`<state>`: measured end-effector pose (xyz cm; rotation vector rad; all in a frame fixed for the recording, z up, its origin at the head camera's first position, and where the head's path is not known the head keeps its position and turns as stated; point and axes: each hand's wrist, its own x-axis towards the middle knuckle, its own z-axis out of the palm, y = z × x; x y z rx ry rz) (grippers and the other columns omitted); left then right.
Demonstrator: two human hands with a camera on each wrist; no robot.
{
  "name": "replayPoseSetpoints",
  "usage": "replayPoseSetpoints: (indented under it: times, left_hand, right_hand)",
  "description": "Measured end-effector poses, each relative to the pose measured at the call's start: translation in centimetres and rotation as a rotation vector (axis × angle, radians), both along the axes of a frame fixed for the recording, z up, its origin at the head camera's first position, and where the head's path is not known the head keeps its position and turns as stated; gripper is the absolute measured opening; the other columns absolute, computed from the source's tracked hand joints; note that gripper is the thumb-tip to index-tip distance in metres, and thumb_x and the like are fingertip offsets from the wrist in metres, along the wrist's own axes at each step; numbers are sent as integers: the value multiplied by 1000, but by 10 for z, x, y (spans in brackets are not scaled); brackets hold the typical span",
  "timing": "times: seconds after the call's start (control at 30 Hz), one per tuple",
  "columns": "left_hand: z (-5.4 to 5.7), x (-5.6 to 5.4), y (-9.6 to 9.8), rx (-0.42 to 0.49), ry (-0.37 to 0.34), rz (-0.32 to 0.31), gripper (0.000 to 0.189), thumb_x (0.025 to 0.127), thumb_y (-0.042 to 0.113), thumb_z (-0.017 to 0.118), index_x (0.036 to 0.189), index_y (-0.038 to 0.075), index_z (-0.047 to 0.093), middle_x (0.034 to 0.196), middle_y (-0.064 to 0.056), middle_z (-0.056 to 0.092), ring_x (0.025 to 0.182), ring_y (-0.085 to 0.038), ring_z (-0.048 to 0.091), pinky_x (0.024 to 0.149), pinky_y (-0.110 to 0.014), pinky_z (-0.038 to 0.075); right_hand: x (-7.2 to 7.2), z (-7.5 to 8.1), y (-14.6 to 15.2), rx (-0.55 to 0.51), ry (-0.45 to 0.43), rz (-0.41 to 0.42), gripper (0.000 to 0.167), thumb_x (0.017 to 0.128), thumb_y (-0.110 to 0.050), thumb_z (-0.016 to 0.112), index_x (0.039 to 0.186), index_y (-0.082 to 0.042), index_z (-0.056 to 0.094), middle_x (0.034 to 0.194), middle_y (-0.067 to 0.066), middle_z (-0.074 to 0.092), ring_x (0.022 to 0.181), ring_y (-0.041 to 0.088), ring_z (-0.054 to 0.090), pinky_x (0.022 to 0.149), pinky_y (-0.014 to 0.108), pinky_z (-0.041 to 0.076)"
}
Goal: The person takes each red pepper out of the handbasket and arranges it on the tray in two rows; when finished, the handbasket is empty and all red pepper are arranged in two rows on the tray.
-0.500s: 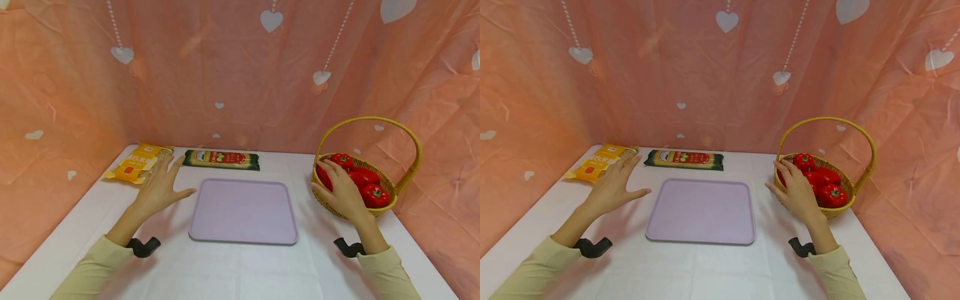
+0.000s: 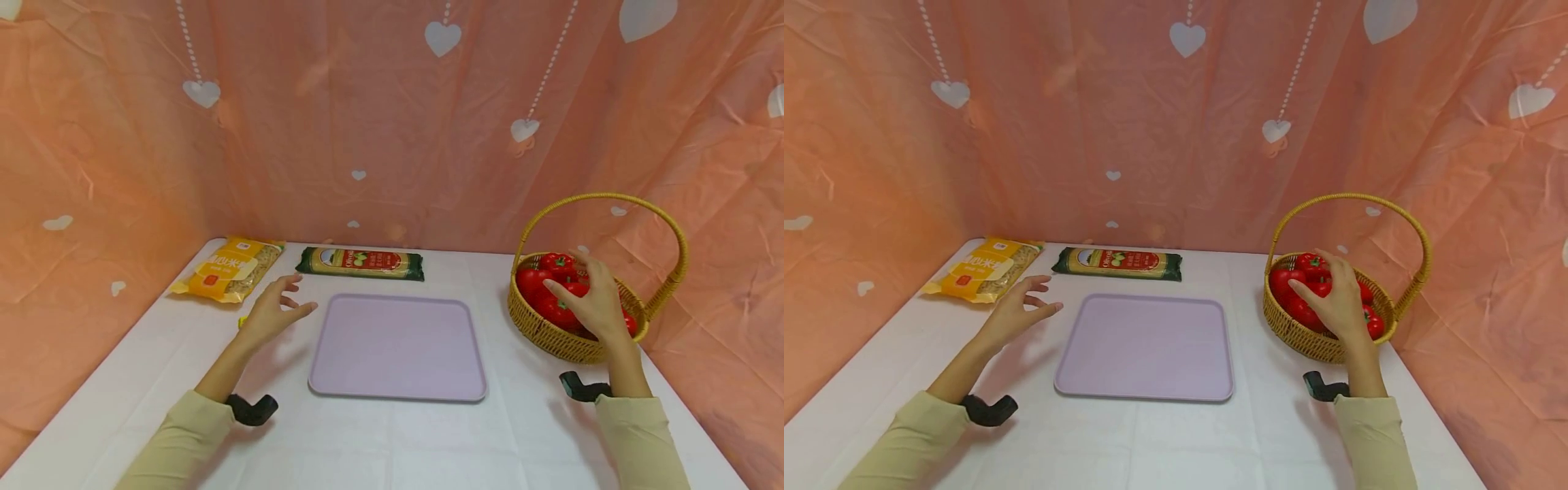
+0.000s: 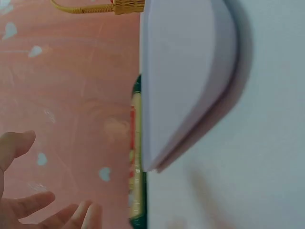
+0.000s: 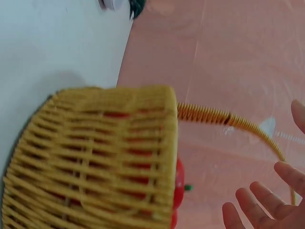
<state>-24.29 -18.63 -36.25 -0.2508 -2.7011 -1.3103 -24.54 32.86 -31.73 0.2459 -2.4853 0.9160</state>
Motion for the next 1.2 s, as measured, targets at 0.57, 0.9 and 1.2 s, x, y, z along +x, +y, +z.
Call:
replayPoseSetpoints:
  times: [0.57,0.9,1.2]
  left_hand:
    - [-44,-13,11,128,-262,-103,62,89,16,60,138,-7,30,118,-27,49,81,-25,64,77,-37,51]
    - [-58,-20,17,118,-194,-115,54,86,5,61,130,-15,38,104,-25,55,75,-17,59,63,-29,52]
    - [-62,-22,21,100,-180,-98,49,85,2,60,128,-13,42,100,-22,55,66,-15,54,54,-25,47]
  right_hand:
    - [-28,4,40,-133,-142,-17,75,88,-34,61,146,-5,23,144,25,29,123,48,31,95,66,29]
    - [-36,8,56,-103,-254,-27,79,89,-42,56,147,-4,18,144,31,25,123,52,32,93,65,33]
    - [-41,5,61,-121,-327,-12,81,90,-44,54,147,-2,15,145,32,21,124,52,30,94,66,30]
